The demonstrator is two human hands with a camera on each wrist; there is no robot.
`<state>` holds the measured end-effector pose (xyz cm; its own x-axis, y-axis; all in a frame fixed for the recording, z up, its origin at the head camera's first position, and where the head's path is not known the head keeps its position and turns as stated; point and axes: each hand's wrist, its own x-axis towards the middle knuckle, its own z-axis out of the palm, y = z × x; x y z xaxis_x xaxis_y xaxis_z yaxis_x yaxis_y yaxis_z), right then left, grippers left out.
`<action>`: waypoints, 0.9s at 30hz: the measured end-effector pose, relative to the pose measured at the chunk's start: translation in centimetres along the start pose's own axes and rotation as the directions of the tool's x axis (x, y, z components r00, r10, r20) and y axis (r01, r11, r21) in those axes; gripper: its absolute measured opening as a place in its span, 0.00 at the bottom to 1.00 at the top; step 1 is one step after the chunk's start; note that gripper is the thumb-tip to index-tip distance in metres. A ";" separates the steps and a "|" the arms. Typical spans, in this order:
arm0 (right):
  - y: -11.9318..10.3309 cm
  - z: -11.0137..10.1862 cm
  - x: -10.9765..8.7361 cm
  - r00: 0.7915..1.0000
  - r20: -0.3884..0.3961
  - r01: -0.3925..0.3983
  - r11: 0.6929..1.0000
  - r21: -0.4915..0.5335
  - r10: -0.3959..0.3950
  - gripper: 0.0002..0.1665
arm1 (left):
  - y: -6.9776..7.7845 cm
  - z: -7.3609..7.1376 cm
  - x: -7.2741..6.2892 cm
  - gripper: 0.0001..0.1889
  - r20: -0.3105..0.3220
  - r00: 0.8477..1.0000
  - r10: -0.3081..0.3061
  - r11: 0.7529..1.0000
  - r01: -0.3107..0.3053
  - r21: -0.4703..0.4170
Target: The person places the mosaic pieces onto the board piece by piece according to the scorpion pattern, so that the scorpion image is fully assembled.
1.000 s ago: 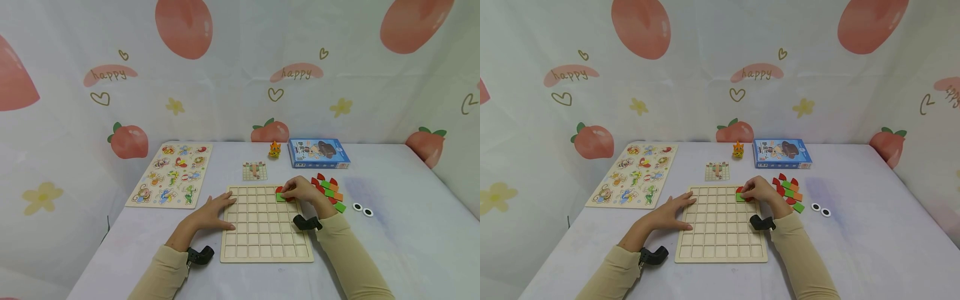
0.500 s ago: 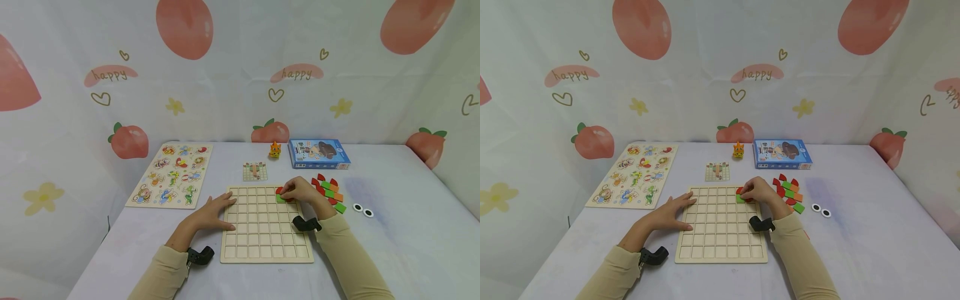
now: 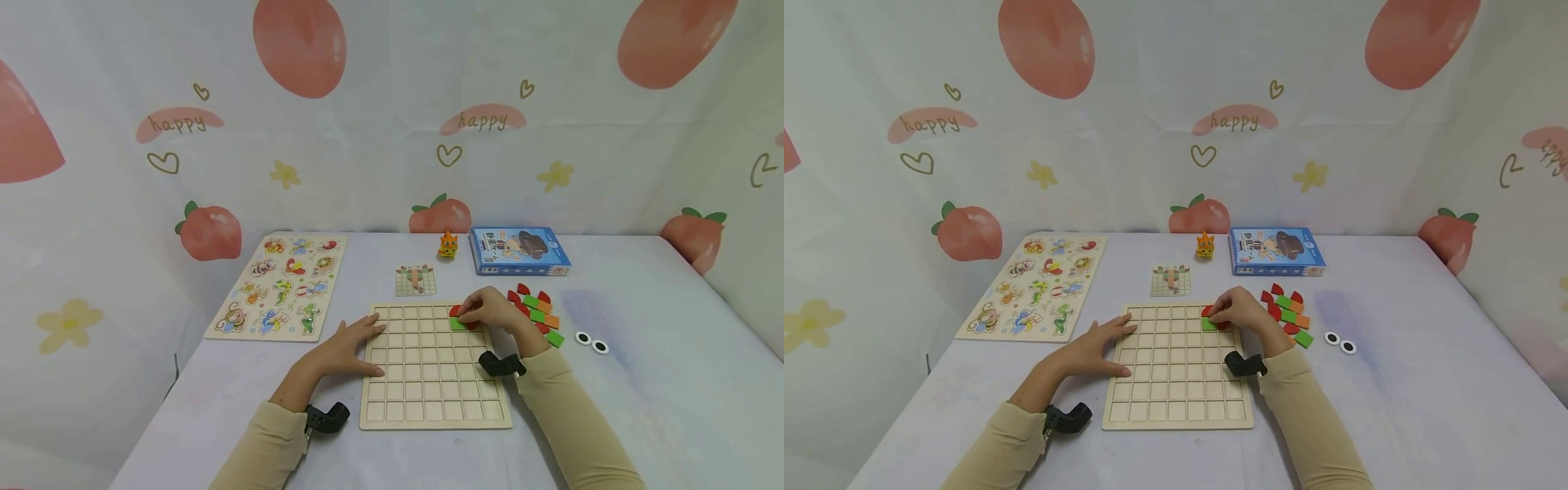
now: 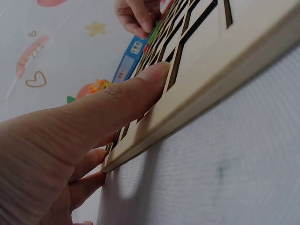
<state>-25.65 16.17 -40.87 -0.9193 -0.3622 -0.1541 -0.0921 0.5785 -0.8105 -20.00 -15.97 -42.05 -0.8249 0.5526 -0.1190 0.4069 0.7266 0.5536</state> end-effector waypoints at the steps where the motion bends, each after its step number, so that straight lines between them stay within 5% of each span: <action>1: 0.0 -0.1 0.0 1.000 -0.005 -0.009 1.000 -0.004 0.009 0.08 | 0.0 0.0 0.0 0.45 -0.001 1.000 0.002 1.000 -0.002 0.001; 27: 0.6 -2.8 -1.1 0.997 -0.066 -0.053 0.998 -0.038 0.050 0.14 | 0.2 -0.1 -0.1 0.45 0.003 1.000 0.004 1.000 -0.004 0.006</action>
<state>-25.73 18.95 -39.65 -0.9459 -0.2839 -0.1573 -0.0577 0.6240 -0.7793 -19.90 -15.95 -41.82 -0.8219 0.5570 -0.1191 0.4129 0.7266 0.5491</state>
